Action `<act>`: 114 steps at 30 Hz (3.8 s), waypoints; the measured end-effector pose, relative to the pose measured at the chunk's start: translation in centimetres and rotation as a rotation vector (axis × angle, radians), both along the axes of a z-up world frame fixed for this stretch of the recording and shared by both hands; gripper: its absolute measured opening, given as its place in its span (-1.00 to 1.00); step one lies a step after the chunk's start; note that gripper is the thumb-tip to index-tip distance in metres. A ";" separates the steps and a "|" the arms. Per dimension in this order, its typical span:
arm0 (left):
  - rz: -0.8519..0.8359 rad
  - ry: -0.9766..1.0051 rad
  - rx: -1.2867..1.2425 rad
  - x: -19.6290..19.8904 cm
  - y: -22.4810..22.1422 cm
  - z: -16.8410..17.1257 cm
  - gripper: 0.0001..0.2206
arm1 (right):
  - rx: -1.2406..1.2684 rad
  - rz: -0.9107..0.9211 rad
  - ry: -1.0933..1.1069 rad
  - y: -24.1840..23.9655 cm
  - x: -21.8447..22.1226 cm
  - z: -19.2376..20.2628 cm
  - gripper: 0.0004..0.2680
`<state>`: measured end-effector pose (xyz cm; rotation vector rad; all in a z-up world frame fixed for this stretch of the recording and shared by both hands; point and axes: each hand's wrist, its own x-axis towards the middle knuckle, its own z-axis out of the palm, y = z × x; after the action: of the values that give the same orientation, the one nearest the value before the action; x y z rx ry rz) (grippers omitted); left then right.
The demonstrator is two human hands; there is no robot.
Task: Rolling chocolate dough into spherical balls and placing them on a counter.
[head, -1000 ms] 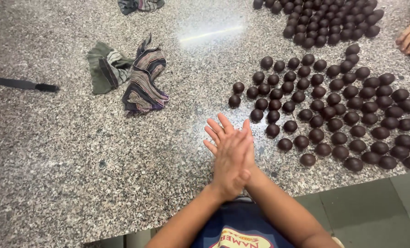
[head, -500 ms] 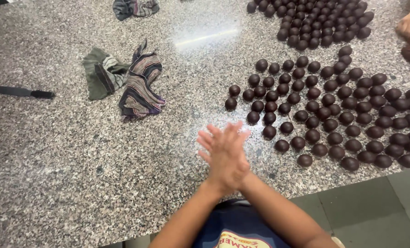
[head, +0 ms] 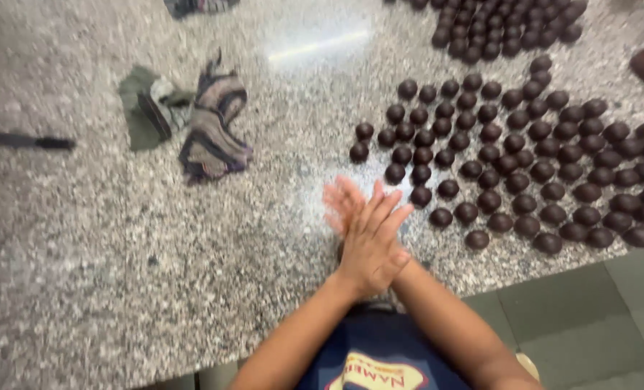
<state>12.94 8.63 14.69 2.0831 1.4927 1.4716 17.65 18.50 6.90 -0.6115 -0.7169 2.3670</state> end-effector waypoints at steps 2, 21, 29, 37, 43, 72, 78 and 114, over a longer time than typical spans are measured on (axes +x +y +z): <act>0.023 0.043 -0.036 -0.4 0.1 -2.4 -0.38 | -0.031 -0.062 0.035 -0.6 1.0 2.6 -0.30; -0.093 -1.488 -0.507 -5.8 1.3 -11.0 -0.19 | 0.310 -0.207 -0.221 -1.0 3.5 6.3 -0.48; 0.274 -1.701 -0.485 -9.4 -0.7 -14.9 -0.21 | 1.752 -0.063 -0.968 -4.1 0.9 0.4 -0.53; 0.269 -1.818 -0.343 -11.7 -3.8 -20.7 -0.26 | 0.747 0.238 -0.811 2.3 2.4 -7.2 -0.52; 0.188 -1.868 -0.381 -12.1 -4.7 -21.3 -0.31 | 1.027 0.145 -0.991 -2.3 3.7 -5.4 -0.63; 0.229 -1.875 -0.740 -6.9 -2.9 -20.2 -0.61 | 0.047 -0.024 -0.021 -6.8 0.4 -1.4 -0.81; -0.002 -1.795 -0.689 -6.8 -2.6 -15.5 -0.52 | 0.127 -0.092 -0.185 -6.3 0.7 -0.7 -0.74; 0.196 -1.958 -0.304 -19.6 -7.5 -20.9 -0.67 | 2.117 0.029 -0.725 -7.3 2.4 -2.6 -0.56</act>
<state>-6.69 1.12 -6.22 -0.1937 0.7647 1.9035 20.09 11.15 4.27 -0.2934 -2.6396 0.2616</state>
